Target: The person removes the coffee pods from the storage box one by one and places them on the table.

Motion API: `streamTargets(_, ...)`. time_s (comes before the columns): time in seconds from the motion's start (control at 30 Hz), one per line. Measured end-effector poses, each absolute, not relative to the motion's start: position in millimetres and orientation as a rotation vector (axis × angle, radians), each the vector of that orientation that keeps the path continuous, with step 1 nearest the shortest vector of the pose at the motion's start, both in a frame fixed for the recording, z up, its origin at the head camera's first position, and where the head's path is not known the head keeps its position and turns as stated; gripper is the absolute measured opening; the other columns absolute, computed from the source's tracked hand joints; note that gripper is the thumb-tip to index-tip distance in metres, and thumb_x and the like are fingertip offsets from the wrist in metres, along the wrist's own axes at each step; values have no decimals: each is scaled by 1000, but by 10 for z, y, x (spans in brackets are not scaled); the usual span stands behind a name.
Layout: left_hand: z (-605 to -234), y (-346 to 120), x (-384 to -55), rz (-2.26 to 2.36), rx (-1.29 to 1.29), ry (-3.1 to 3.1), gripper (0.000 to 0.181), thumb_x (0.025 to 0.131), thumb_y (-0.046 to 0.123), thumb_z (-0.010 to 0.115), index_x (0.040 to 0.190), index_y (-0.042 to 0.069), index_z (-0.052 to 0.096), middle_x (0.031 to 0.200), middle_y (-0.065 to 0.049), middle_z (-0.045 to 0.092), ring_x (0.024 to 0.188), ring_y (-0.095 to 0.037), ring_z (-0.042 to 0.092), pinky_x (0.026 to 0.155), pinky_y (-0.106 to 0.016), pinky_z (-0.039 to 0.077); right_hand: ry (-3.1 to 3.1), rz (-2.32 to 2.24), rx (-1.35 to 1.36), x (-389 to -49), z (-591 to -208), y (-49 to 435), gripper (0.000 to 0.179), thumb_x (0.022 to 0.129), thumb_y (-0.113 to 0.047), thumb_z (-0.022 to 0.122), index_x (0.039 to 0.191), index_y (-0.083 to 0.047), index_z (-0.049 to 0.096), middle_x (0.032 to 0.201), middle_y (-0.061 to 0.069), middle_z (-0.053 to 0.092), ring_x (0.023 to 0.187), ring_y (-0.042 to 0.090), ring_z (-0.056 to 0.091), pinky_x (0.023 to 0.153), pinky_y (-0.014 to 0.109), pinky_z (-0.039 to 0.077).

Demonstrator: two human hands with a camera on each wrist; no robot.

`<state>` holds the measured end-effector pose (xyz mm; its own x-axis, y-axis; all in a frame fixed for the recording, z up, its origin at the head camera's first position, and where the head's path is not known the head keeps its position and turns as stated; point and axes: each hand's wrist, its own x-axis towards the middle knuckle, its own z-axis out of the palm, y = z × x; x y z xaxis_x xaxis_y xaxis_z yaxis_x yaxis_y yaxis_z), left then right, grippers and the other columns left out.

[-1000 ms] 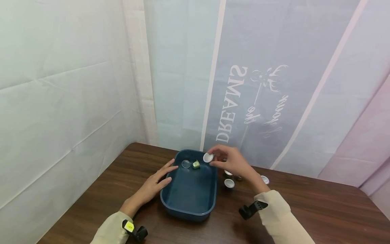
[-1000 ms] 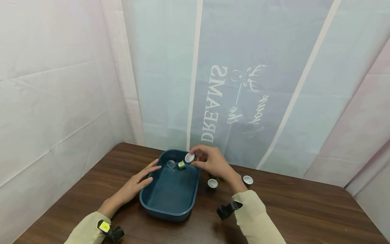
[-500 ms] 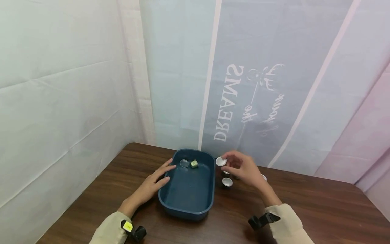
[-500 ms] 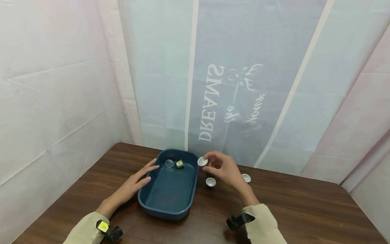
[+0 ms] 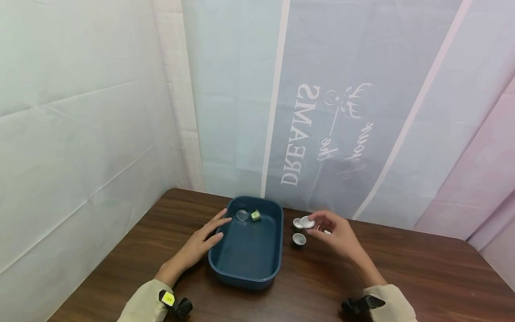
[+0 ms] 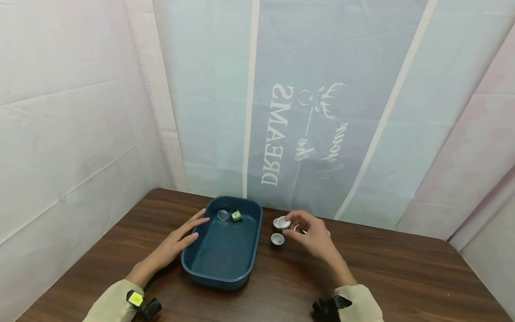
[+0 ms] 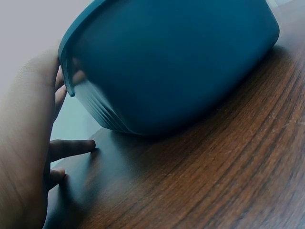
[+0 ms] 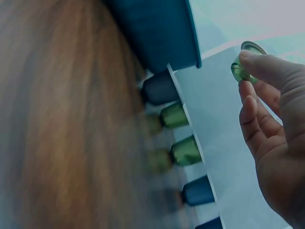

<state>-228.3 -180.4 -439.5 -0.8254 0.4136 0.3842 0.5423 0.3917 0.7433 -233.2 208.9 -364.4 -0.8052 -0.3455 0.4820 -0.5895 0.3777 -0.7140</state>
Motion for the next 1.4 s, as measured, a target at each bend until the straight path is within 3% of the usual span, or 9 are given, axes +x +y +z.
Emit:
streamTargets(0.43,-4393,-1772,-2299,-1428,-872,-2514,47,102,15,46,147,26,40,158,5,16,143,-25,17,103,-64,24,-2453,1325,779,-2256,-3823,2295,29,73,1,81,95,-4,62,86,8,65,69,18,63,60,27,50)
streamTargets(0.9,-4392,-1794,-2290,-1420,-867,-2510,46,102,16,46,147,17,40,158,2,17,143,-26,17,103,-64,24,-2458,1382,733,-2350,-4125,2405,30,73,1,81,93,-6,61,101,12,63,74,19,67,61,29,53)
streamTargets(1.17,-4393,-1801,-2269,-1432,-854,-2507,46,102,16,47,147,23,40,158,6,17,143,-24,17,104,-63,23,-2469,1380,680,-2457,-4441,2459,30,73,-11,84,94,-14,62,84,2,62,66,13,64,53,26,50)
streamTargets(1.4,-4385,-1801,-2263,-1421,-843,-2517,46,102,16,47,147,25,40,158,6,17,143,-24,17,104,-64,23,-2461,1337,673,-2361,-4355,2394,30,72,-1,82,93,-8,62,81,5,63,65,15,64,57,27,52)
